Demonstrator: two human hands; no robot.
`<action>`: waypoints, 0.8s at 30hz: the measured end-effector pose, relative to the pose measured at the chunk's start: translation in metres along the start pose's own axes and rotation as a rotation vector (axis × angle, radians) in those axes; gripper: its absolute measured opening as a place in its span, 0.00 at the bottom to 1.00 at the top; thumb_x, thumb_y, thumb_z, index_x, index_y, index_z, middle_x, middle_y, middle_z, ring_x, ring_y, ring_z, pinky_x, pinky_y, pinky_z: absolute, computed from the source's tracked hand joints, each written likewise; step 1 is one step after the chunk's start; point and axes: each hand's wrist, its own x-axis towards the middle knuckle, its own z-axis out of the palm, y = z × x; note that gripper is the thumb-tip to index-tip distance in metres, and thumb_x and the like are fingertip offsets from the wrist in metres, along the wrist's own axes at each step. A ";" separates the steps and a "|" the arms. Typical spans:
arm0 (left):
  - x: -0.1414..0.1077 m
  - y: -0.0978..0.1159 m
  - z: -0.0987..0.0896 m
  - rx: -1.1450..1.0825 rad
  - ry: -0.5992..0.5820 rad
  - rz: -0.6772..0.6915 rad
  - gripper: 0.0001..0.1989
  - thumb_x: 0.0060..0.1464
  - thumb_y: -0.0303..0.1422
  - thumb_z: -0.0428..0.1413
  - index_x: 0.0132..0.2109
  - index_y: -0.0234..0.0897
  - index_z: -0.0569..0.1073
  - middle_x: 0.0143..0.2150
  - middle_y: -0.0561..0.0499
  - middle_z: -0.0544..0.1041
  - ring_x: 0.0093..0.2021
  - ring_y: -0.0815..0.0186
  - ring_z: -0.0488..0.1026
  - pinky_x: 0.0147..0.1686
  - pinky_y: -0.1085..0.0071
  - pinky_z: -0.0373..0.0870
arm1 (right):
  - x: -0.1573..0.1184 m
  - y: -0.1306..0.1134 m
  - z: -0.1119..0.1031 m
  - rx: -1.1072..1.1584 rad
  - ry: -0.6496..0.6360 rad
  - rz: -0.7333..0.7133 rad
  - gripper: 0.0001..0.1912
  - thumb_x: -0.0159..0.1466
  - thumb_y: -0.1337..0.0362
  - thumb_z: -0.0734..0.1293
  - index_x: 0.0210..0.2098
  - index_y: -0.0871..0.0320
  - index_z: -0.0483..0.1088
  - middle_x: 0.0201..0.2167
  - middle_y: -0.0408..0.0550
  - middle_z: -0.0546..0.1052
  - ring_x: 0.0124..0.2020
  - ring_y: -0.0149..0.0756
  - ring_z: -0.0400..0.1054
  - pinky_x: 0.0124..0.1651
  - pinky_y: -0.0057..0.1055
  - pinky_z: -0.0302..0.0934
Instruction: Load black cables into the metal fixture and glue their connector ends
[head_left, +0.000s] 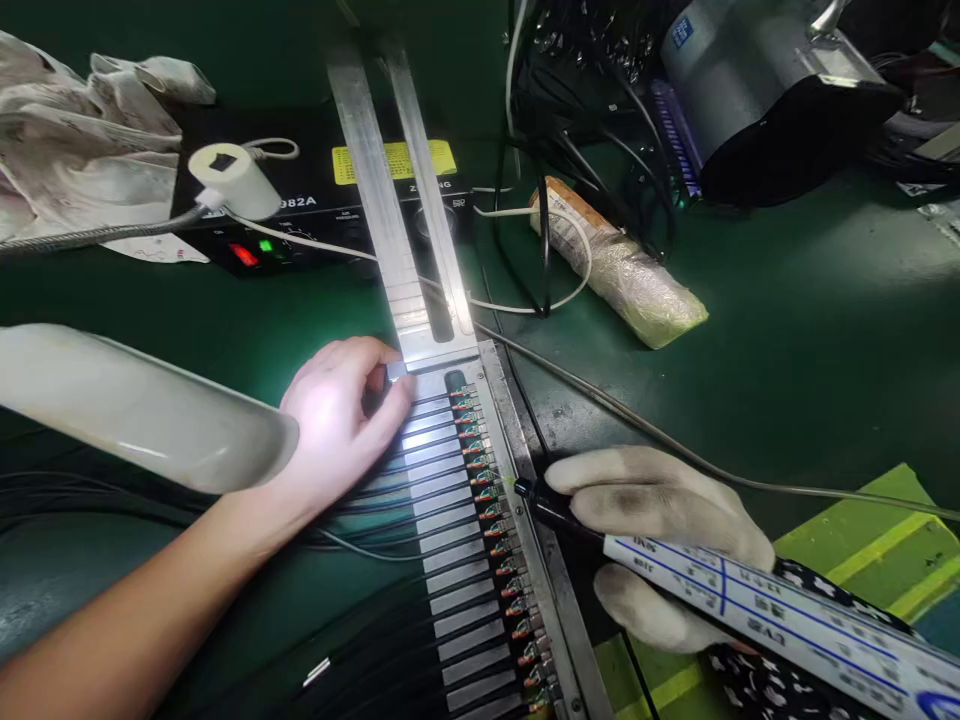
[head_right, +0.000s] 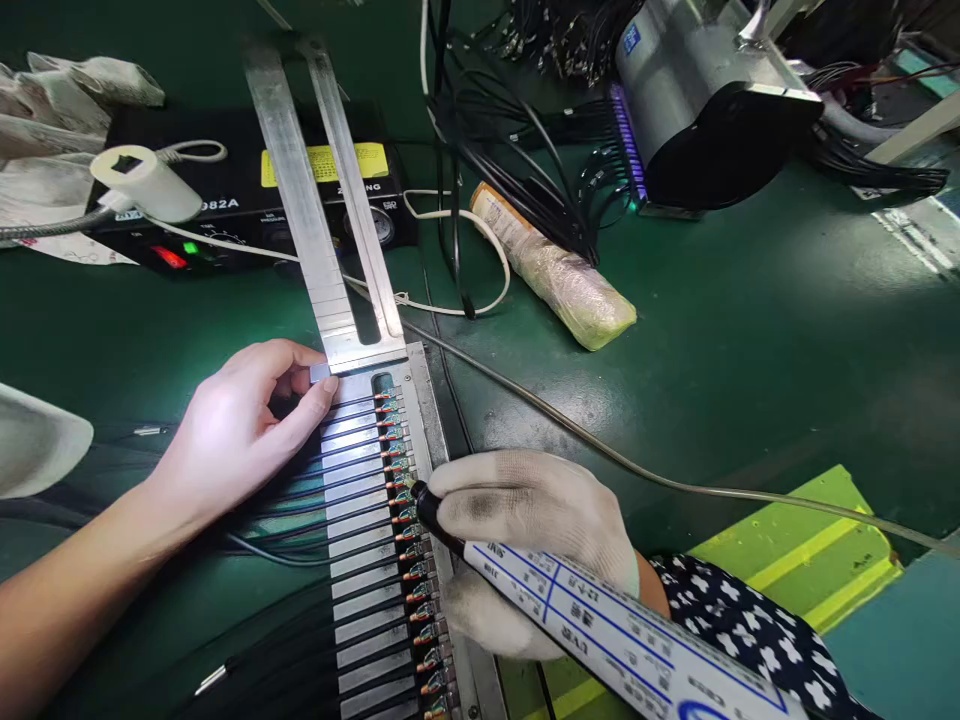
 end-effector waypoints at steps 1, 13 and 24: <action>0.000 0.000 0.000 0.003 -0.002 0.008 0.09 0.57 0.39 0.49 0.36 0.38 0.67 0.29 0.51 0.66 0.31 0.61 0.65 0.32 0.65 0.61 | 0.000 -0.003 0.000 -0.003 0.002 0.000 0.15 0.57 0.77 0.65 0.43 0.67 0.73 0.36 0.54 0.78 0.40 0.42 0.76 0.39 0.31 0.76; 0.001 0.001 0.000 0.012 0.001 0.002 0.09 0.57 0.39 0.49 0.36 0.37 0.67 0.29 0.51 0.66 0.32 0.63 0.65 0.31 0.67 0.60 | -0.008 0.004 0.005 0.082 -0.019 0.085 0.12 0.57 0.75 0.65 0.42 0.71 0.74 0.40 0.60 0.77 0.40 0.39 0.75 0.40 0.32 0.75; 0.000 0.003 0.000 0.015 0.016 -0.006 0.10 0.57 0.38 0.49 0.36 0.36 0.68 0.28 0.51 0.66 0.31 0.63 0.65 0.30 0.68 0.60 | -0.013 0.005 0.006 0.072 0.003 0.060 0.14 0.56 0.75 0.67 0.42 0.69 0.74 0.37 0.57 0.78 0.39 0.41 0.75 0.38 0.34 0.75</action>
